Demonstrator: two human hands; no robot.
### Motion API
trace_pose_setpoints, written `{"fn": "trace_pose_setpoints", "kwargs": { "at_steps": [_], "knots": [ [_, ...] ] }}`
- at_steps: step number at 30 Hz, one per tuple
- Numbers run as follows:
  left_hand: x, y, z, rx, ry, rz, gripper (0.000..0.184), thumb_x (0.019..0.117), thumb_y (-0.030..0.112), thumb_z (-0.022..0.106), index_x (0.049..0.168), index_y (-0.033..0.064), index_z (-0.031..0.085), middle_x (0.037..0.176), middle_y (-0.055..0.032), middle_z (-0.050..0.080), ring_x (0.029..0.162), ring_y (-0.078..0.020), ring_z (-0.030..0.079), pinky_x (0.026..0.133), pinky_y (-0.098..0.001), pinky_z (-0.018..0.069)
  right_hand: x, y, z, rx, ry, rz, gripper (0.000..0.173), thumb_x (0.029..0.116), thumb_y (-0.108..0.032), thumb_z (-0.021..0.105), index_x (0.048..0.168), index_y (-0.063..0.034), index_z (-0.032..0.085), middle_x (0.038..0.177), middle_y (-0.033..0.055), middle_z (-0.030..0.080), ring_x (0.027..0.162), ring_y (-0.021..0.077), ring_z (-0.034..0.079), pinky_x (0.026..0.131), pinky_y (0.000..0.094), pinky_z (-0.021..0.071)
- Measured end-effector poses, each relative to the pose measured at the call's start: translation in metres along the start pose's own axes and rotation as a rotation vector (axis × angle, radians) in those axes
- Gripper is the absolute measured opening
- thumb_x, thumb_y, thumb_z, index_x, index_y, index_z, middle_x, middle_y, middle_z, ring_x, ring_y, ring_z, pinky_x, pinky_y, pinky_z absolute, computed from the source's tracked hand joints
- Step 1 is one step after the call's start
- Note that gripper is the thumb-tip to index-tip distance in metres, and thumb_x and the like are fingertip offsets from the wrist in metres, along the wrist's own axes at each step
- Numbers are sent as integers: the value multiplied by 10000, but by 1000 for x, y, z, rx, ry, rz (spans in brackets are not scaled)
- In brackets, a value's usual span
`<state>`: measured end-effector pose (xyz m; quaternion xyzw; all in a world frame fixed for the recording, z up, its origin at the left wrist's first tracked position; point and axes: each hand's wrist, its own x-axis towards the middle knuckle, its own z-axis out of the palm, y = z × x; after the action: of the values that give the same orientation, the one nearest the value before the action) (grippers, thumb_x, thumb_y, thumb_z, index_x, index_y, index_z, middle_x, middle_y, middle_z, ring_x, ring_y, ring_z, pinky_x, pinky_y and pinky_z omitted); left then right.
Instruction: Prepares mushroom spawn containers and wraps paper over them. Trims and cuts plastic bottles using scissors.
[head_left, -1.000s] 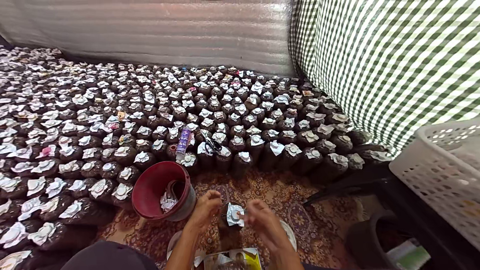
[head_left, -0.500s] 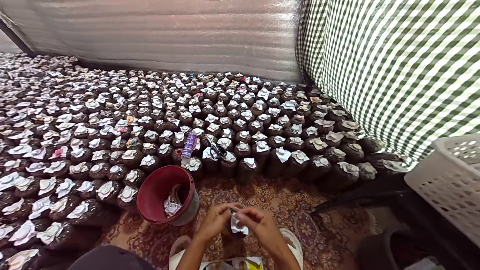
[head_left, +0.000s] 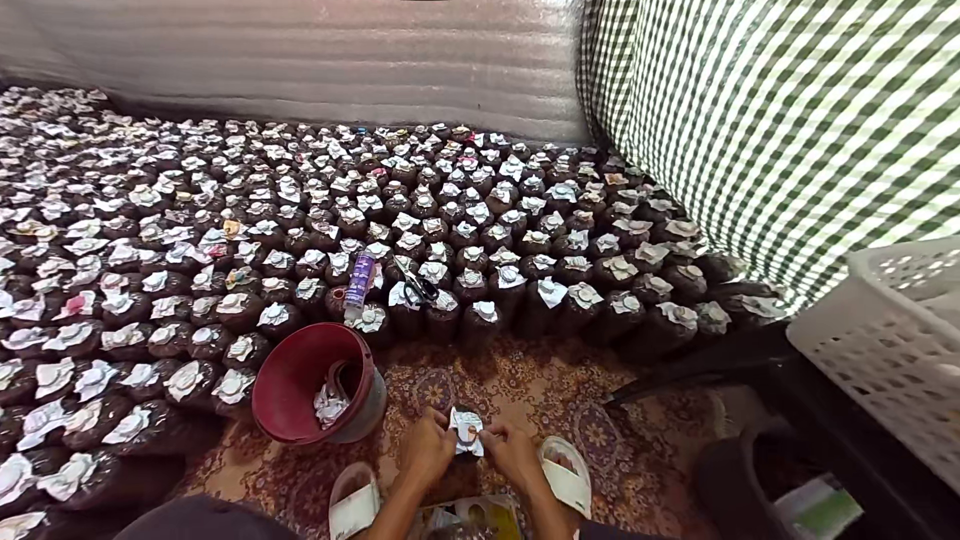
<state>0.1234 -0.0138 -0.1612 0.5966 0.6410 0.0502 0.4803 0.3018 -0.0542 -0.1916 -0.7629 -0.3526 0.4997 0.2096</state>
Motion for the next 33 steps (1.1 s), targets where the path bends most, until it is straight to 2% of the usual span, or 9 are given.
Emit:
{"fn": "trace_pose_setpoints", "kwargs": {
  "at_steps": [3,11,15,18,19,22,26,30,33],
  "knots": [
    [0,0,11,10,15,19,303,1033,239,515,1214,26,630,1013,-152,689,950,-294,679,875,-492,536,1,0,7,2,16,-32,289,983,-210,661,1189,-8,646,954,155,706,803,267,712,779,453,598],
    [-3,5,3,-4,-58,28,267,1054,181,467,1214,9,594,1043,-177,661,975,-306,660,882,-493,525,-8,-11,-3,-34,-138,-96,270,1038,-200,553,1187,19,607,1048,181,664,892,268,684,842,444,567],
    [-9,12,-4,-19,-30,34,255,1053,182,469,1202,18,595,1037,-164,658,970,-291,659,877,-474,528,-13,-18,-12,-3,-173,-150,267,1044,-214,544,1167,15,605,1017,161,663,864,241,683,822,419,573],
    [-13,18,-18,-103,21,137,267,1055,186,459,1190,1,598,1023,-148,646,935,-253,646,859,-439,532,-26,-33,-27,198,-178,-213,212,1035,-197,564,1106,-2,605,938,99,630,764,154,631,683,322,545],
    [-12,17,-22,-153,26,196,260,1046,193,473,1163,4,608,1004,-129,640,909,-226,635,834,-416,529,-30,-38,-31,288,-171,-219,203,1029,-193,584,1106,-7,607,945,91,637,781,149,645,683,315,560],
    [-6,10,-25,-337,-28,325,200,1012,189,542,1092,31,635,975,-57,633,875,-135,612,792,-328,520,-36,-46,-33,526,-164,-168,319,1044,-257,594,1237,-5,625,1097,142,699,962,245,705,809,432,605],
    [-7,7,-24,-368,-76,389,167,996,165,560,1063,34,637,972,-49,638,882,-122,621,805,-313,527,-33,-44,-20,649,-149,-39,381,1073,-322,549,1243,6,640,1047,139,718,903,218,712,780,390,603],
    [-10,10,-25,-614,-137,420,92,1001,125,562,1032,48,602,888,0,618,788,-73,595,717,-249,505,-28,-42,-9,924,-130,32,269,1043,-189,597,1173,43,638,999,161,725,886,232,722,783,394,620],
    [-11,12,-30,-735,-74,416,77,998,114,549,1022,49,584,828,16,602,740,-72,577,707,-253,499,-30,-49,-11,1033,-137,-38,218,1058,-131,546,1153,50,621,958,157,723,838,214,719,752,372,619]
  ]
}}
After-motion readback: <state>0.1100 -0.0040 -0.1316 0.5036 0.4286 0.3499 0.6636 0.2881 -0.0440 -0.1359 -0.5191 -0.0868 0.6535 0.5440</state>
